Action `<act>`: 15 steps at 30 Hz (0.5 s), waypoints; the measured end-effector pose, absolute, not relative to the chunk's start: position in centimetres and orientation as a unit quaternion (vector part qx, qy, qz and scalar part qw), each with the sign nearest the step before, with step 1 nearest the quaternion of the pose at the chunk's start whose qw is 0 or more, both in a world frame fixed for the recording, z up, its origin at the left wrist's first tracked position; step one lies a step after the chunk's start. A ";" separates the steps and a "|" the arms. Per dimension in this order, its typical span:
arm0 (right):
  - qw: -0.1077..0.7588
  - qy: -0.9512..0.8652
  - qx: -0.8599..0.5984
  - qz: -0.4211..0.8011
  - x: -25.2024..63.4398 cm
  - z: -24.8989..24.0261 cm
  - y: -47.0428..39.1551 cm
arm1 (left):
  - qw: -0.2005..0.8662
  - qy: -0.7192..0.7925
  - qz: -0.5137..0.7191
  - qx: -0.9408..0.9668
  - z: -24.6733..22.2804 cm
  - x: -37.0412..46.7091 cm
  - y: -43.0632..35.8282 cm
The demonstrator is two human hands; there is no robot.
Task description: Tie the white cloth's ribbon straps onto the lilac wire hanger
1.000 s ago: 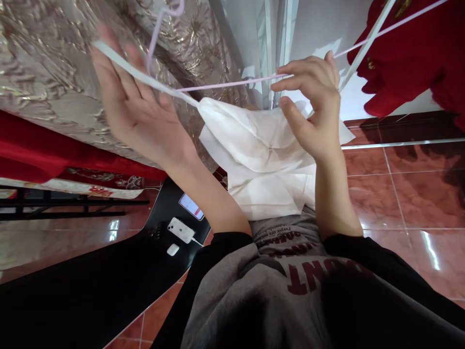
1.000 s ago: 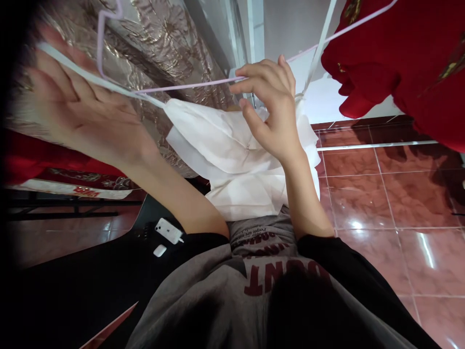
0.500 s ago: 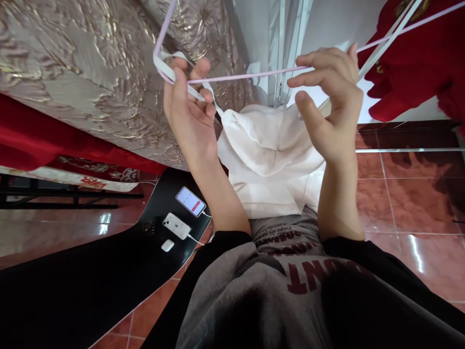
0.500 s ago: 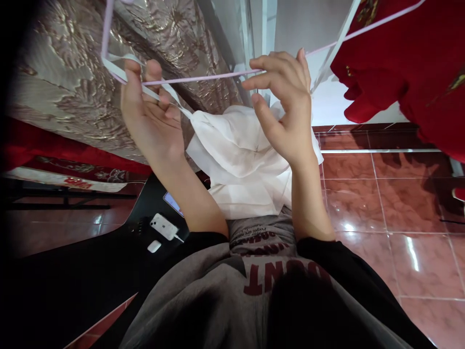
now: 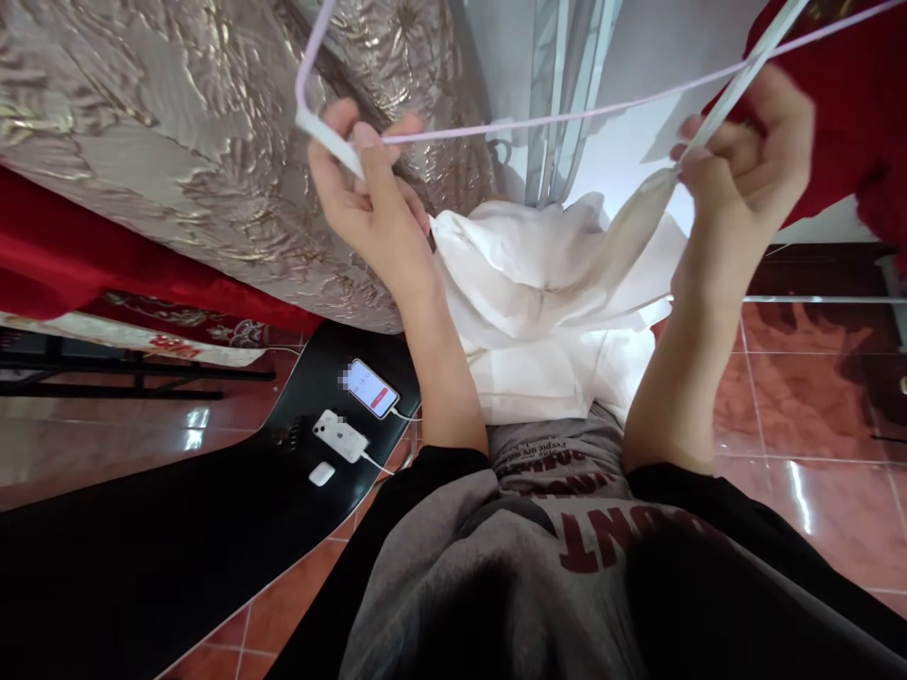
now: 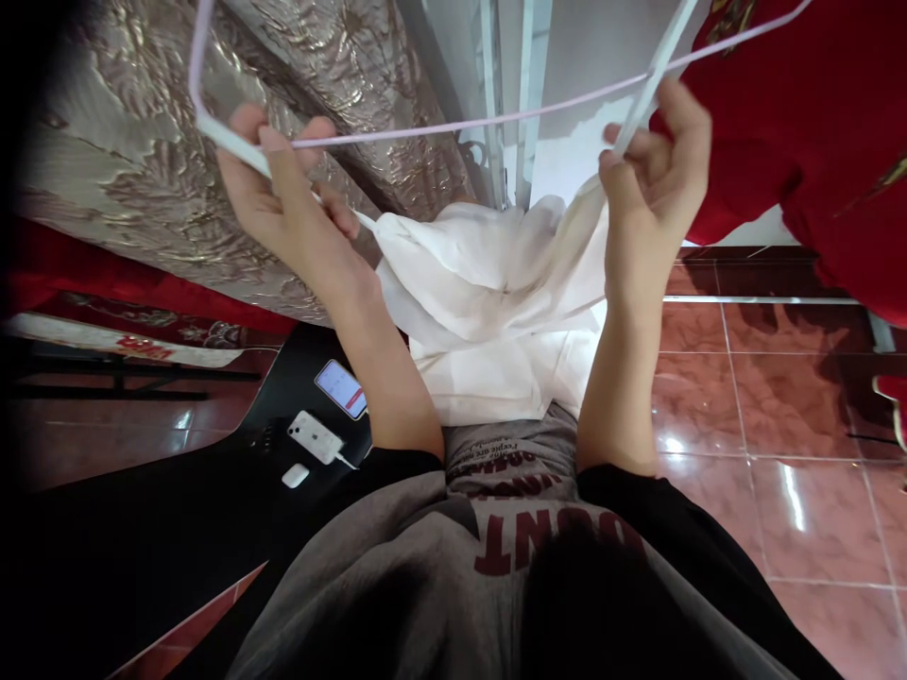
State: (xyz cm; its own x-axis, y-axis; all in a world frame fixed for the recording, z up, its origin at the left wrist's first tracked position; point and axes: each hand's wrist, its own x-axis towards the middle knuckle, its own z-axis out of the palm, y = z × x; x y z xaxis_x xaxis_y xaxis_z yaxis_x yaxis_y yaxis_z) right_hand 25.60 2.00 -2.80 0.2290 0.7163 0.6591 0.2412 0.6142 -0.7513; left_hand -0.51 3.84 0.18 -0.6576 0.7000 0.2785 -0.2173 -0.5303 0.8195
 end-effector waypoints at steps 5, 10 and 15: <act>0.708 -0.581 -0.379 0.133 24.3 -2.0 2.5 | 0.277 0.401 0.817 0.307 -0.3 -1.4 4.5; 0.700 -0.586 -0.391 0.116 24.1 2.2 1.1 | 0.302 0.392 0.819 0.290 0.8 -1.4 3.6; 0.551 -0.687 -0.463 0.097 26.2 4.5 -1.3 | 0.286 0.380 0.830 0.293 1.3 -1.3 3.0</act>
State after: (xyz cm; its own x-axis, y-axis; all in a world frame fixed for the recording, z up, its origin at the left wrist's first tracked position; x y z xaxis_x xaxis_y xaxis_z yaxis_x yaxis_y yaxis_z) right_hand 26.24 -1.33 4.46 0.0365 0.7433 0.6679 0.5287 0.5528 -0.6441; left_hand -1.26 2.99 1.25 -0.6647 0.6971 0.2687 -0.2526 -0.5482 0.7973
